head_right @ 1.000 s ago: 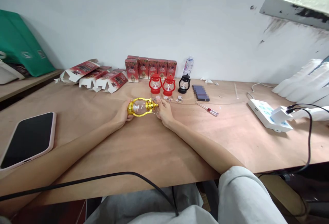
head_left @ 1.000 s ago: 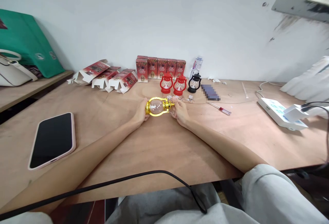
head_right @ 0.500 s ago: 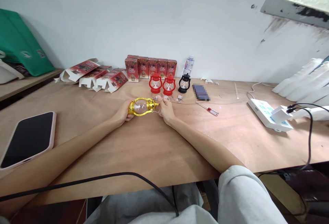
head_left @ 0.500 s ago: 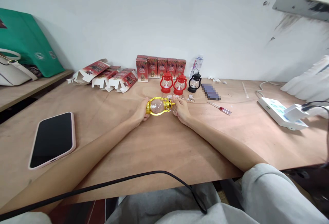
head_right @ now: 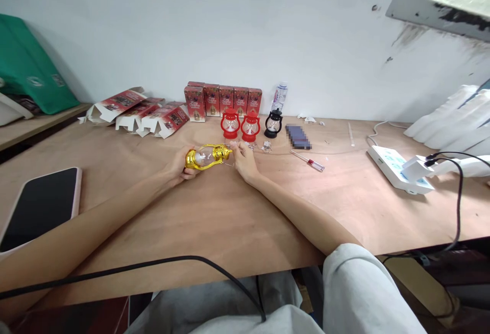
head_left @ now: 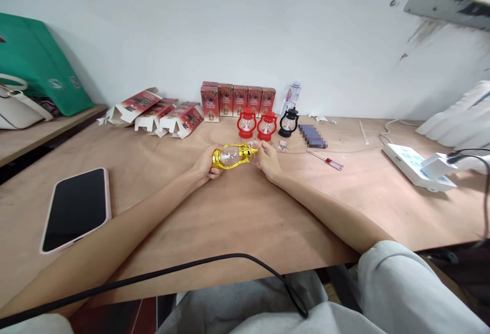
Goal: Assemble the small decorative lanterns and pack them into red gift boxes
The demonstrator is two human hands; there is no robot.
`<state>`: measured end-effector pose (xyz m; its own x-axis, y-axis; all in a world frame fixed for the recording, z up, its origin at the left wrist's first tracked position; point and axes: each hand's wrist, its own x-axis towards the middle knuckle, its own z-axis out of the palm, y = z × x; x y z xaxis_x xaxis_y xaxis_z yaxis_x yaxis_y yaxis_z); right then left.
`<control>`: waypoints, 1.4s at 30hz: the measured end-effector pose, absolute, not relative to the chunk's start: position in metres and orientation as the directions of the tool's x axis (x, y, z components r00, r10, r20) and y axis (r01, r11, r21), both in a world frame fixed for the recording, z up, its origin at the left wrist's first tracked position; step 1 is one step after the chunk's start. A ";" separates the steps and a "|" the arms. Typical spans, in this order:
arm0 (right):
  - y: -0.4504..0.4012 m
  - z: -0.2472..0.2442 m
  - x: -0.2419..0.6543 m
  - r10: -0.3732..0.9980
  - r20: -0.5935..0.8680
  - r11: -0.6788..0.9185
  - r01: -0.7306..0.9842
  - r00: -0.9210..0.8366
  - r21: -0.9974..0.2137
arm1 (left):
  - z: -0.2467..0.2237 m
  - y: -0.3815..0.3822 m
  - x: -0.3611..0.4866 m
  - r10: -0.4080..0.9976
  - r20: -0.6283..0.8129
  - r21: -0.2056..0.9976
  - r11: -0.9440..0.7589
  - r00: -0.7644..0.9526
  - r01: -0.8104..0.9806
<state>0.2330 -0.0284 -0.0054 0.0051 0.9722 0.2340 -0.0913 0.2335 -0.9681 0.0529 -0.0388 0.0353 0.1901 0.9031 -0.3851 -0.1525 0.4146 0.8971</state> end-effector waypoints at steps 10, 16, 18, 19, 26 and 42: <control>-0.019 0.051 0.268 0.951 0.281 0.307 0.466 -0.127 -0.830 | 0.018 -0.048 0.064 0.978 -0.184 0.966 0.197 0.095 -0.165; -0.033 0.092 0.248 0.799 0.532 0.484 0.825 -0.281 -0.292 | 0.008 -0.052 0.070 0.999 -0.037 0.987 0.030 -0.037 -0.159; -0.039 0.095 0.237 0.776 0.556 0.485 0.845 -0.298 -0.224 | 0.006 -0.052 0.067 0.997 0.051 0.992 -0.058 -0.064 -0.116; -0.043 0.095 0.232 0.760 0.571 0.500 0.840 -0.310 -0.210 | 0.005 -0.052 0.066 0.994 0.101 0.991 -0.104 -0.040 -0.086; -0.064 0.082 0.222 0.642 0.550 0.718 0.671 -0.534 -0.187 | 0.006 -0.056 0.065 0.923 0.214 0.977 -0.197 0.320 -0.084; -0.212 0.081 0.297 0.431 -0.274 0.587 0.498 -0.860 -0.638 | 0.006 -0.091 0.040 0.866 0.417 0.801 -0.494 0.277 0.339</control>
<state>0.2972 -0.2122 0.0808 -0.8598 0.4308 -0.2742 0.4979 0.5874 -0.6380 0.0402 -0.0911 0.0063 0.2771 0.8656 0.4170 0.3385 -0.4942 0.8007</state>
